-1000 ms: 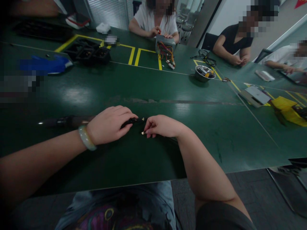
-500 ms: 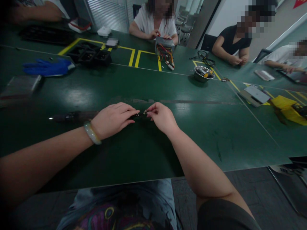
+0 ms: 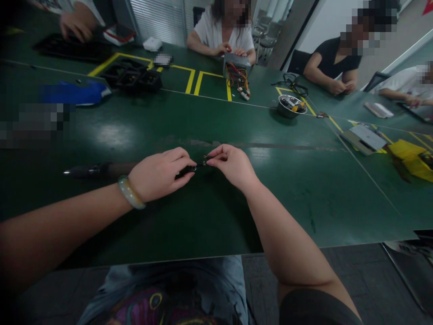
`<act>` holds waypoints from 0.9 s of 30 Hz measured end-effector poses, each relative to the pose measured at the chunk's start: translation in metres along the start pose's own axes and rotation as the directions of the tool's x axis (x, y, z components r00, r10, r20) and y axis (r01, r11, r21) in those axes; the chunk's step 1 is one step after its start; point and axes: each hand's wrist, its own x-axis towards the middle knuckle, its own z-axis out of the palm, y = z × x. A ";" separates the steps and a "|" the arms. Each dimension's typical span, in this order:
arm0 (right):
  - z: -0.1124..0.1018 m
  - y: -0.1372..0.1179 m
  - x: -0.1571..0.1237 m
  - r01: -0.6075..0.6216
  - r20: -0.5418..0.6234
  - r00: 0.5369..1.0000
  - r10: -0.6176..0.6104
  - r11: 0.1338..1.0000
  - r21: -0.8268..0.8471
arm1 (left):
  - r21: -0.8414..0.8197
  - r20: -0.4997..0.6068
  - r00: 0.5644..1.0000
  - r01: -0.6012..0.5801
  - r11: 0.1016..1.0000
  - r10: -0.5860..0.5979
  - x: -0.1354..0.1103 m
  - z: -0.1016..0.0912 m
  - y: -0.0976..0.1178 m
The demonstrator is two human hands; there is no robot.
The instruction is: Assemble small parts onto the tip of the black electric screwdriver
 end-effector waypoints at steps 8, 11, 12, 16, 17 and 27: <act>0.019 -0.006 -0.009 -0.002 0.090 0.996 0.028 0.963 -0.269 | -0.023 -0.036 0.999 0.037 0.999 -0.038 0.003 0.002 -0.008; 0.026 -0.007 -0.011 0.024 0.056 0.998 -0.008 0.957 -0.290 | -0.035 -0.056 0.997 0.060 0.998 -0.062 0.003 0.003 -0.006; 0.028 -0.007 -0.012 0.020 0.043 0.999 -0.008 0.957 -0.290 | -0.037 -0.059 0.996 0.063 0.997 -0.066 0.002 0.003 -0.006; 0.031 -0.009 -0.011 -0.011 0.041 0.999 0.021 0.970 -0.243 | -0.039 -0.064 0.996 0.063 0.997 -0.066 0.002 0.002 -0.005; 0.031 -0.009 -0.011 -0.013 0.053 0.998 0.026 0.973 -0.228 | -0.039 -0.063 0.996 0.056 0.998 -0.059 0.002 0.002 -0.004; 0.030 -0.018 -0.014 0.073 0.034 0.997 -0.066 0.951 -0.300 | -0.027 -0.023 1.000 0.005 1.000 -0.006 0.002 0.002 -0.006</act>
